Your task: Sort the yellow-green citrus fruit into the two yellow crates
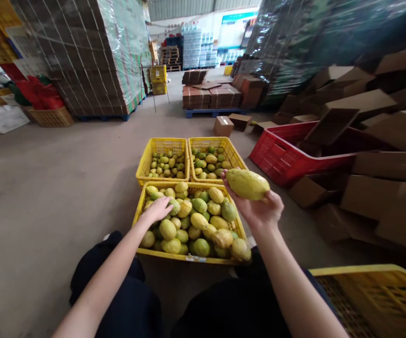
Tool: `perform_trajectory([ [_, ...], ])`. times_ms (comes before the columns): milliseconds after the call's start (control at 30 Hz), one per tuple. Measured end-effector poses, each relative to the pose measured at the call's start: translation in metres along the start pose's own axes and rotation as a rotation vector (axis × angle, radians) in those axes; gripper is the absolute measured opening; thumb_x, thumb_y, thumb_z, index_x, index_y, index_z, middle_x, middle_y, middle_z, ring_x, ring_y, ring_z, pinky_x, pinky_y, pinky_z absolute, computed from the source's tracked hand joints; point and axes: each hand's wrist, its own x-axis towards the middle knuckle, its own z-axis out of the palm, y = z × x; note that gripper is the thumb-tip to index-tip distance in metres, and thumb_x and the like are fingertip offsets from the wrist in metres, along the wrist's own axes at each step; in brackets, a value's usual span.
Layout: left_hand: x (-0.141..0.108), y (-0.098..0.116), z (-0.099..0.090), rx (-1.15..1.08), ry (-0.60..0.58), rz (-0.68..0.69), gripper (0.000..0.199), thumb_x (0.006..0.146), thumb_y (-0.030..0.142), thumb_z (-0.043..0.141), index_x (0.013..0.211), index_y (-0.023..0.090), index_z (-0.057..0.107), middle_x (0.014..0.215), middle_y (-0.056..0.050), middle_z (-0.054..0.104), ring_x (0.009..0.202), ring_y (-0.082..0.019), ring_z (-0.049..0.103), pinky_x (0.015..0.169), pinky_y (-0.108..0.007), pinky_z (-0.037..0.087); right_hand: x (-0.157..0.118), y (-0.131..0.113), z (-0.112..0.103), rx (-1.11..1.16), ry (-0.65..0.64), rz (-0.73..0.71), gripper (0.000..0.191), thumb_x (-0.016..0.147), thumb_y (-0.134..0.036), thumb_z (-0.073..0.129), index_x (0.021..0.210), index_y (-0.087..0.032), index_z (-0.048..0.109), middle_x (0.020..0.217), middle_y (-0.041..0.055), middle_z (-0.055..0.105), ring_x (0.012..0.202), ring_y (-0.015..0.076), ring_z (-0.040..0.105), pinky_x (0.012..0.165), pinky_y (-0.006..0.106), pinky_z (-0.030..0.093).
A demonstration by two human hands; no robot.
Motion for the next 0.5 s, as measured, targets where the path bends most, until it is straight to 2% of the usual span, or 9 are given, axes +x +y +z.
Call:
perform_trajectory([
  [67, 0.024, 0.004, 0.011, 0.266, 0.048, 0.083, 0.013, 0.088, 0.023, 0.060, 0.100, 0.019, 0.064, 0.126, -0.013, 0.065, 0.128, -0.030, 0.057, 0.116, -0.035, 0.036, -0.003, -0.004, -0.006, 0.070, 0.036, 0.000, 0.055, 0.065, -0.027, 0.067, 0.119, -0.018, 0.063, 0.119, 0.0158, 0.072, 0.127, 0.0349, 0.061, 0.102, 0.056, 0.056],
  [133, 0.053, 0.010, 0.021, 0.404, 0.068, 0.072, 0.022, 0.091, 0.021, 0.057, 0.112, 0.016, 0.062, 0.130, -0.014, 0.063, 0.128, -0.029, 0.057, 0.114, -0.034, 0.038, -0.005, -0.009, -0.010, 0.151, 0.070, 0.005, 0.056, 0.066, -0.028, 0.071, 0.121, -0.020, 0.061, 0.118, 0.0146, 0.072, 0.127, 0.0343, 0.061, 0.103, 0.056, 0.055],
  [233, 0.094, 0.022, 0.037, 0.543, 0.060, -0.001, 0.041, 0.087, 0.019, 0.064, 0.126, 0.013, 0.056, 0.137, -0.018, 0.059, 0.131, -0.032, 0.053, 0.113, -0.038, 0.039, -0.009, -0.019, -0.012, 0.226, 0.084, 0.010, 0.061, 0.065, -0.031, 0.078, 0.123, -0.023, 0.059, 0.120, 0.0114, 0.071, 0.127, 0.0325, 0.061, 0.105, 0.053, 0.055],
  [300, 0.114, 0.029, 0.053, 0.643, 0.044, -0.053, 0.053, 0.081, 0.018, 0.070, 0.131, 0.013, 0.054, 0.140, -0.020, 0.056, 0.133, -0.034, 0.052, 0.111, -0.042, 0.041, -0.014, -0.027, -0.013, 0.227, 0.049, 0.032, 0.062, 0.064, -0.035, 0.081, 0.122, -0.023, 0.060, 0.121, 0.0110, 0.071, 0.128, 0.0320, 0.061, 0.104, 0.048, 0.056],
  [367, 0.128, 0.033, 0.070, 0.729, 0.034, -0.095, 0.058, 0.078, 0.016, 0.072, 0.133, 0.012, 0.054, 0.140, -0.023, 0.055, 0.133, -0.037, 0.051, 0.107, -0.047, 0.043, -0.020, -0.035, -0.014, 0.182, -0.012, 0.080, 0.062, 0.065, -0.042, 0.082, 0.120, -0.022, 0.063, 0.124, 0.0129, 0.070, 0.124, 0.0315, 0.063, 0.096, 0.043, 0.060],
  [500, 0.138, 0.036, 0.096, 0.845, 0.049, -0.128, 0.044, 0.086, 0.011, 0.058, 0.130, 0.010, 0.056, 0.139, -0.029, 0.054, 0.134, -0.040, 0.050, 0.103, -0.053, 0.044, -0.030, -0.049, -0.019, 0.020, -0.126, 0.109, 0.065, 0.068, -0.052, 0.079, 0.125, -0.024, 0.064, 0.131, 0.0139, 0.069, 0.102, 0.0279, 0.071, 0.071, 0.035, 0.062],
])
